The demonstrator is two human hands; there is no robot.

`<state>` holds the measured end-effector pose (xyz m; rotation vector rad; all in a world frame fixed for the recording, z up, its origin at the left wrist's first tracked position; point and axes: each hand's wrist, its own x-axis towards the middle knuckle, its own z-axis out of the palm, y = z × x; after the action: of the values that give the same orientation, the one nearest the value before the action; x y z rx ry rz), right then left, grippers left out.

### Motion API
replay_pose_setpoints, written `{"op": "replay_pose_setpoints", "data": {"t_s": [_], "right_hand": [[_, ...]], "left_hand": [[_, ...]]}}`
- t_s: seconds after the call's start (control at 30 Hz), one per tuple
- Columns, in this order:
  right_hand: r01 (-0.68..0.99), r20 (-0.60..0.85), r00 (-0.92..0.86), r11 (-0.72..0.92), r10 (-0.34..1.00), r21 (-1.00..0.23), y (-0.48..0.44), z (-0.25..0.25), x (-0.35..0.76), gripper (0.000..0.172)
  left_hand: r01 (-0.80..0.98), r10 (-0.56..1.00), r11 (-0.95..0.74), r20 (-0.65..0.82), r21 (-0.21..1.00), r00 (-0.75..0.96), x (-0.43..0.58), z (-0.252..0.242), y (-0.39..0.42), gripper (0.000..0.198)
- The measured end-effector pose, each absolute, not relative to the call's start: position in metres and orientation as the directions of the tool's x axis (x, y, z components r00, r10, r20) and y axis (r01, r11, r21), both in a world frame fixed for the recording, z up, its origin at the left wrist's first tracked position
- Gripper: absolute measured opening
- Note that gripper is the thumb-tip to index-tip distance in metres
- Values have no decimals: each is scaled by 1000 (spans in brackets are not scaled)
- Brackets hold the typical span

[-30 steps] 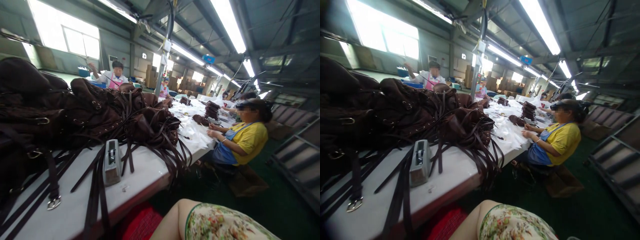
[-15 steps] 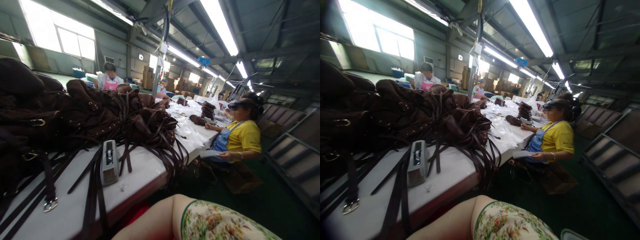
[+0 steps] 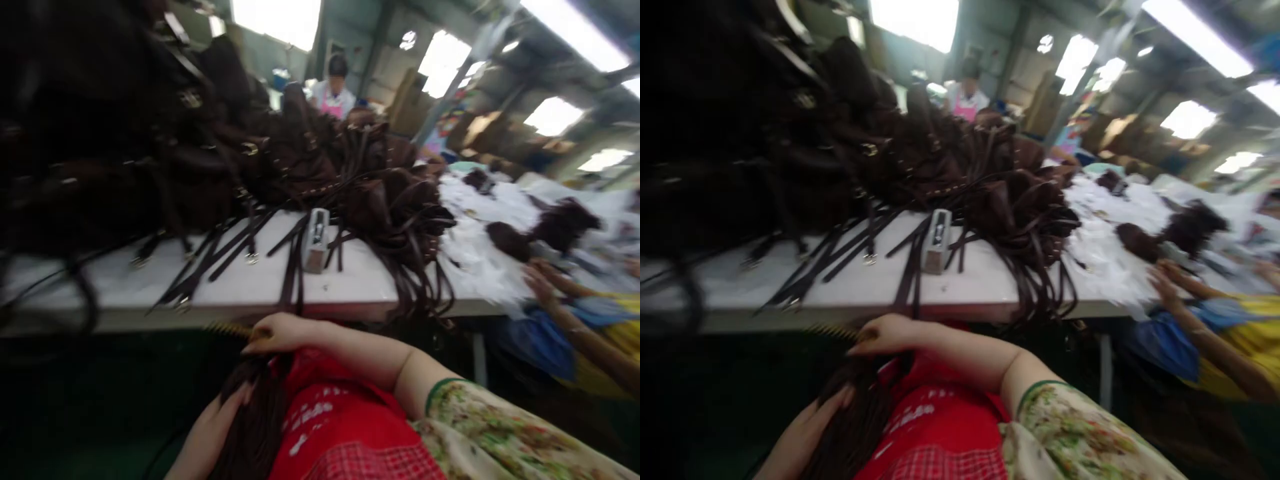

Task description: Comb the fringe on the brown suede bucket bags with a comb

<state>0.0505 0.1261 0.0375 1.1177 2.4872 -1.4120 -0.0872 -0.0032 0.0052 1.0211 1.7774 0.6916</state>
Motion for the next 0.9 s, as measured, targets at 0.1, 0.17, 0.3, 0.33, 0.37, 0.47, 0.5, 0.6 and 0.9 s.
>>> {"op": "replay_pose_setpoints", "data": {"t_s": [0.1,0.17,0.3,0.33,0.37,0.47,0.5,0.6,0.9], "right_hand": [[701,-290,-655,419,697,-577,128,20,52,49],[692,-296,-667,422,684,-585,122,17,52,55],[616,-197,-736,521,648,-590,91,26,53,41],[595,-153,-761,585,630,-551,84,27,53,37],[569,-118,-792,656,599,-496,77,28,52,34],[481,-94,-872,807,480,-344,67,25,49,29],[463,-102,-885,829,455,-314,66,24,48,29],[453,-147,-891,853,429,-260,68,15,43,25],[527,-304,-835,825,458,-205,87,-22,11,19]], "left_hand": [[-59,832,538,-541,841,-118,-96,-10,-27,48],[-235,845,498,-528,834,-82,-99,-17,-28,47],[-294,853,478,-517,828,-68,-99,-19,-22,38],[-292,856,470,-511,833,-77,-98,-18,-21,36],[-288,860,461,-503,840,-89,-98,-16,-20,35],[-260,867,440,-482,860,-129,-99,-10,-20,31],[-248,866,437,-479,864,-144,-99,-8,-20,29],[-200,869,449,-478,871,-129,-98,-5,-23,21],[358,907,416,-352,836,-231,-78,-18,-20,48]]}}
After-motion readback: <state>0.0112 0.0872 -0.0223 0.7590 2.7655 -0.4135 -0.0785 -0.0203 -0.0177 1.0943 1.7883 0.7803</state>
